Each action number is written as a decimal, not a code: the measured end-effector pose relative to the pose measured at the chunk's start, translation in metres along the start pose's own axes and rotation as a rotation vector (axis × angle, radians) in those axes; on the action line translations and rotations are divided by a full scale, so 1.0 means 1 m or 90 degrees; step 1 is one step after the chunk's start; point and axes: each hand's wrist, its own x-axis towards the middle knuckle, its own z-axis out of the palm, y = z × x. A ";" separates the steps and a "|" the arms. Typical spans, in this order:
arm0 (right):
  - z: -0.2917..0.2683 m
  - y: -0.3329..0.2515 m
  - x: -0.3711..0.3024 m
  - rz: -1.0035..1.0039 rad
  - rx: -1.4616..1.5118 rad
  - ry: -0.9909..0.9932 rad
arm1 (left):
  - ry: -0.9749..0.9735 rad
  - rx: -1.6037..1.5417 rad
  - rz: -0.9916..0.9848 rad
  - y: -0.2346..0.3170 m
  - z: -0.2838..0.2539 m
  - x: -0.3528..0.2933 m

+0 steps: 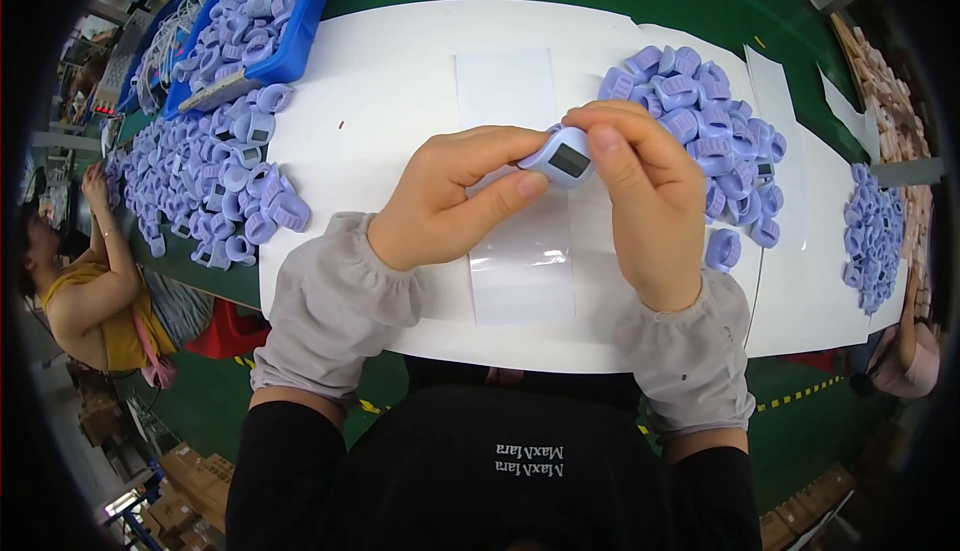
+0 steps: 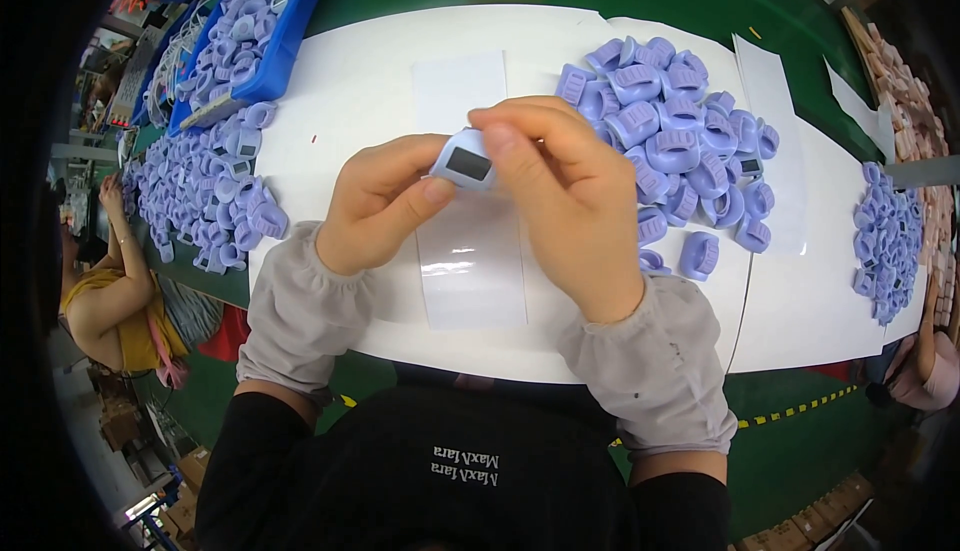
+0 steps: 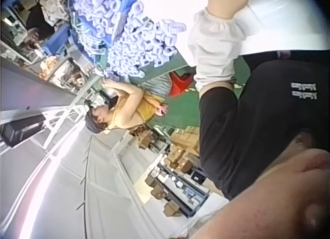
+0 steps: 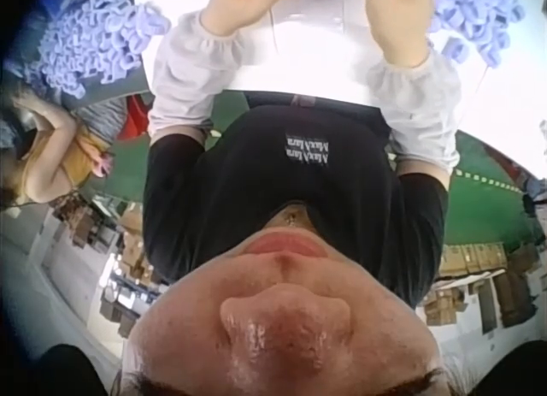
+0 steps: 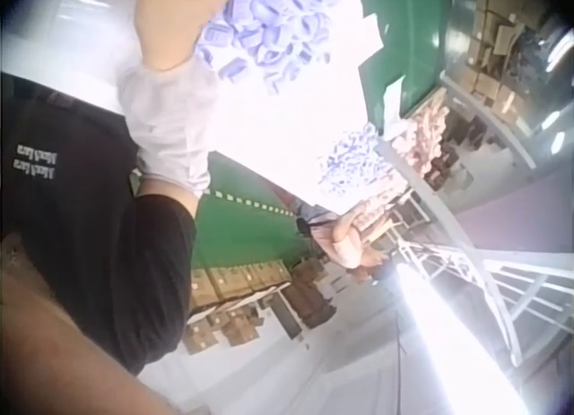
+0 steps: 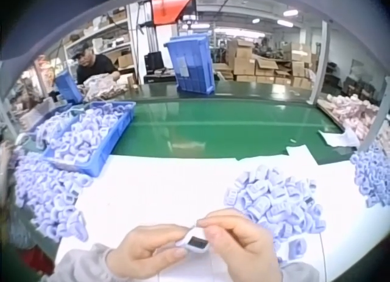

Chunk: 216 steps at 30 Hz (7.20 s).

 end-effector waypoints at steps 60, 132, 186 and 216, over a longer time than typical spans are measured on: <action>0.021 0.042 0.004 -0.247 -0.581 -0.178 | 0.222 -0.233 -0.216 -0.012 -0.016 0.002; 0.006 -0.004 0.001 0.012 -0.094 -0.080 | -0.017 0.049 0.010 -0.010 -0.004 -0.005; 0.000 -0.012 0.018 -0.289 -0.396 -0.125 | 0.061 0.281 0.082 0.036 -0.018 0.006; 0.005 -0.001 -0.001 -0.304 -0.279 -0.097 | 0.044 0.274 0.201 -0.003 -0.009 -0.008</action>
